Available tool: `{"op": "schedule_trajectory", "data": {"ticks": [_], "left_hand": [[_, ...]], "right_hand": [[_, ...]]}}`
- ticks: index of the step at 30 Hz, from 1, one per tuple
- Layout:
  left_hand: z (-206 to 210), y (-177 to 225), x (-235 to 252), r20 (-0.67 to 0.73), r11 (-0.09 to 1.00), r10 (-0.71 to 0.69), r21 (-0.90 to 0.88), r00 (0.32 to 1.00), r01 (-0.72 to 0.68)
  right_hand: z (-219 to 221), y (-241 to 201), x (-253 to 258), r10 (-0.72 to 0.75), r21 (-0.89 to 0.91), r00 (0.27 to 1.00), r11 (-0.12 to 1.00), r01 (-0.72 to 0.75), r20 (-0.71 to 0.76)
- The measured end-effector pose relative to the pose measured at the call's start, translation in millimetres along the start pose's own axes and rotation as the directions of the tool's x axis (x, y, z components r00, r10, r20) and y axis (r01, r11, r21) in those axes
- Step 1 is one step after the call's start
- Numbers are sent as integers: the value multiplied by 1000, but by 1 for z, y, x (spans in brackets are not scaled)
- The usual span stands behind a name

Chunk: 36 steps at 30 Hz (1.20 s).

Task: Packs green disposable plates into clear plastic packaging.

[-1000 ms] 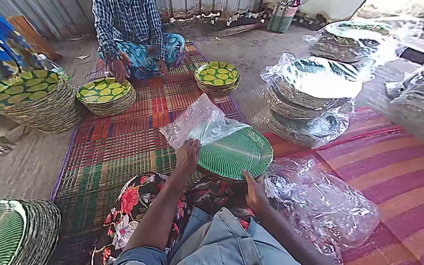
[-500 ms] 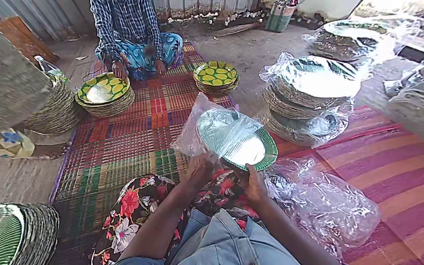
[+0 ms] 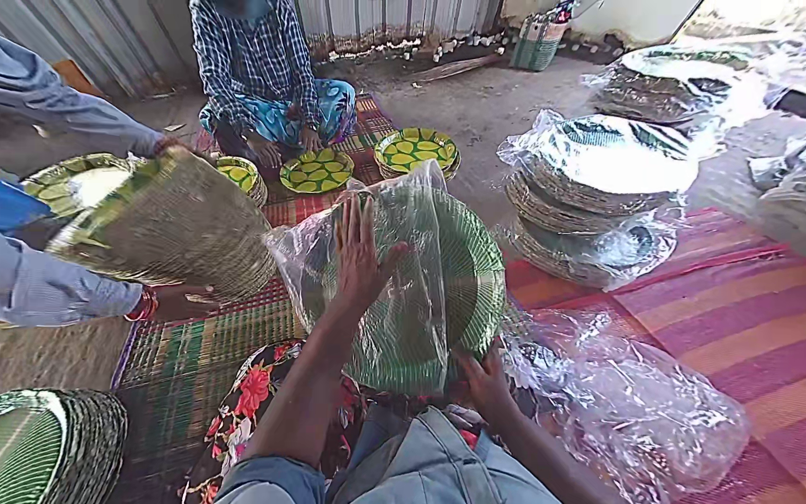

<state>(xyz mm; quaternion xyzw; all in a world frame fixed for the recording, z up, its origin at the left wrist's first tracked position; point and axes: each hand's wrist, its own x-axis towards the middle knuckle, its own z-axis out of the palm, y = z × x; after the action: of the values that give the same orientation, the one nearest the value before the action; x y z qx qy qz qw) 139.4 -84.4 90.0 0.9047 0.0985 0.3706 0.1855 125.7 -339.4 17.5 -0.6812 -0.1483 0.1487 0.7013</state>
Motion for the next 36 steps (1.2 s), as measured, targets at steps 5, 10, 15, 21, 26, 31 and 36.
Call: {"op": "schedule_trajectory", "data": {"ticks": [5,10,15,21,26,31,36], "left_hand": [[-19,8,54,70,989,-127,84,989,121],[7,36,70,224,989,23,-144,974,10],[52,111,39,511,950,264,-282,818,-130],[97,138,-19,569,844,533,-409,627,-347],[48,97,-46,524,875,479,-343,704,-340],[-68,-26,-112,417,974,-223,139,881,180],[-217,-147,-261,-125,477,-756,565,642,673]], "right_hand": [[-6,0,-12,-226,-142,968,960,240,110],[-6,-1,-12,-148,-283,964,936,208,219],[5,-5,6,7,-286,983,957,46,183],[11,21,14,163,-81,974,985,-152,158],[36,-1,35,537,-684,784,699,-206,312],[47,74,52,354,-577,571,770,271,741],[38,65,49,179,-475,679,835,277,712]]}}
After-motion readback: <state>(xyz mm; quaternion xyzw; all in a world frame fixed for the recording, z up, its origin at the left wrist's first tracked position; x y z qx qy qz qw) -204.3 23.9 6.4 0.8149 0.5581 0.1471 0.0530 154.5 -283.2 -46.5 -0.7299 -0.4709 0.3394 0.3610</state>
